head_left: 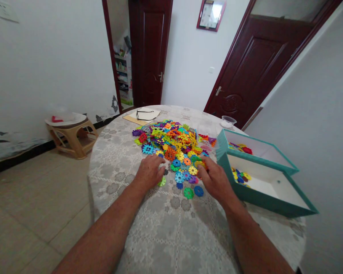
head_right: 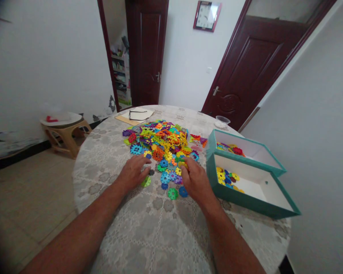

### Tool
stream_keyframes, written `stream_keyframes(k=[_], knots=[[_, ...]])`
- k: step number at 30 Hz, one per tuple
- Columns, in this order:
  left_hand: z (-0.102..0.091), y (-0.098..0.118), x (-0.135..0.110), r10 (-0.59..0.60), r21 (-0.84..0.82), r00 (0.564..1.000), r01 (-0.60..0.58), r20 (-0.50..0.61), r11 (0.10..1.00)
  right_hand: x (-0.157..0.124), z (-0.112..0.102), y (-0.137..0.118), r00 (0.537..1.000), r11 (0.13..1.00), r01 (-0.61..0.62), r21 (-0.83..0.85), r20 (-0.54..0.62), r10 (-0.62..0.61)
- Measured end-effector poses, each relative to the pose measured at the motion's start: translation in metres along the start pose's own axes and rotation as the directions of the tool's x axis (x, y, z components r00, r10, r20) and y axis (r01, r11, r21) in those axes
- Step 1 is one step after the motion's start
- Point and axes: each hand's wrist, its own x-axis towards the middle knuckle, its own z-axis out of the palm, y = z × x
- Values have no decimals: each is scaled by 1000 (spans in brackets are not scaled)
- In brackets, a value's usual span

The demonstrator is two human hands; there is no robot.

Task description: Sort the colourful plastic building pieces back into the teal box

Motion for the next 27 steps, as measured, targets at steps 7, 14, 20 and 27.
stream_keyframes(k=[7, 14, 20, 27], knots=[[-10, -16, 1, -330, 144, 899, 381, -287, 913, -3, -54, 58, 923, 911, -107, -398, -380, -57], [2, -20, -2, -329, 275, 941, 339, -82, 900, -11, -64, 104, 916, 804, -281, -524, -396, 62], [7, -18, -6, -209, 248, 977, 196, 28, 949, -4, -57, 70, 962, 908, -111, -404, -272, -4], [9, 1, -21, -119, 189, 983, 91, 140, 978, -16, -38, 13, 927, 978, -12, -210, 365, 90]])
